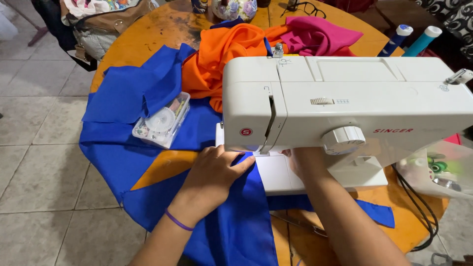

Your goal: A person is seen aligning blue fabric on a sewing machine and using scissors to cut the material.

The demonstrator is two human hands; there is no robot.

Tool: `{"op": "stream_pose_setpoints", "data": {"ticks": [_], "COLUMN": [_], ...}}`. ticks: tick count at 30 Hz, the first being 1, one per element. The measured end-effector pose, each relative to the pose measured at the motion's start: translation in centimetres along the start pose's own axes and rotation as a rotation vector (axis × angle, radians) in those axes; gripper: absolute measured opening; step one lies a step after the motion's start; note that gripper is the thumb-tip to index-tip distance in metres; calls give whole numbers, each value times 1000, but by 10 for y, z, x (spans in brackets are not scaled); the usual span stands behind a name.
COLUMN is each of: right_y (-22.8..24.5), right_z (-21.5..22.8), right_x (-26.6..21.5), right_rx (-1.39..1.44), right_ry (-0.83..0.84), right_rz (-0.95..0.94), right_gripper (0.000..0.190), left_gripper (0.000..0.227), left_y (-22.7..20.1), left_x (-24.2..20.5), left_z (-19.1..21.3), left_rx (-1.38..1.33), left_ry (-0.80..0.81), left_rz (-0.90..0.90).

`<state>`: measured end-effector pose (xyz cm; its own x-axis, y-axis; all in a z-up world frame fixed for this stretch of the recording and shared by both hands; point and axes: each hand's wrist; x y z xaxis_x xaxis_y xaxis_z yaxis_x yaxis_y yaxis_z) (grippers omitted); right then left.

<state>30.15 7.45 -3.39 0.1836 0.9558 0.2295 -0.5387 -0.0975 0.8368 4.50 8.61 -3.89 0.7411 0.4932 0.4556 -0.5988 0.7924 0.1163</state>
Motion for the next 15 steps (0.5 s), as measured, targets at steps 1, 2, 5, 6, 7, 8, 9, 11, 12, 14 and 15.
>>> {"op": "stream_pose_setpoints", "data": {"ticks": [1, 2, 5, 6, 7, 8, 9, 11, 12, 14, 15], "right_y": [1, 1, 0, -1, -2, -3, -4, -5, -6, -8, -9], "right_z": [-2, -4, -6, -6, -6, -6, -6, -8, -9, -8, -9], "right_x": [3, 6, 10, 12, 12, 12, 13, 12, 12, 12, 11], "right_rx": [1, -10, -33, -44, -44, -56, -68, -80, -92, -104, -116], "right_ry": [1, 1, -3, -6, -8, -10, -12, -17, -20, -22, -22], "right_rz": [-2, 4, 11, 16, 13, 17, 21, 24, 30, 34, 41], "right_gripper": [47, 46, 44, 43, 43, 42, 41, 40, 39, 38, 37], "left_gripper": [79, 80, 76, 71, 71, 70, 69, 70, 70, 71, 73], "left_y": [1, 3, 5, 6, 6, 7, 7, 6, 6, 6, 6], "left_x": [-1, -2, -2, -1, -2, -4, -5, -4, -3, -1, -1], "left_z": [-3, -7, -5, -2, -4, -6, -7, -7, -7, -7, -7], "left_rx": [0, 15, 17, 7, 5, 30, 56, 47, 40, 53, 66], "left_ry": [2, -24, -23, 2, 4, 6, 8, 9, 8, 11, 13], "left_rz": [0, -14, -51, -70, -73, -76, -80, -83, -83, -89, -91]}}
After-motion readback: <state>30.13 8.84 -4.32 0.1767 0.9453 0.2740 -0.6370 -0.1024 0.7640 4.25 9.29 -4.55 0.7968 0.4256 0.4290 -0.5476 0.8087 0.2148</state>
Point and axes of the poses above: each hand's wrist, its own x-axis towards the middle knuckle, its own z-axis out of the back of the hand, y = z × x, and after that the axes turned 15 degrees about x, right-handed
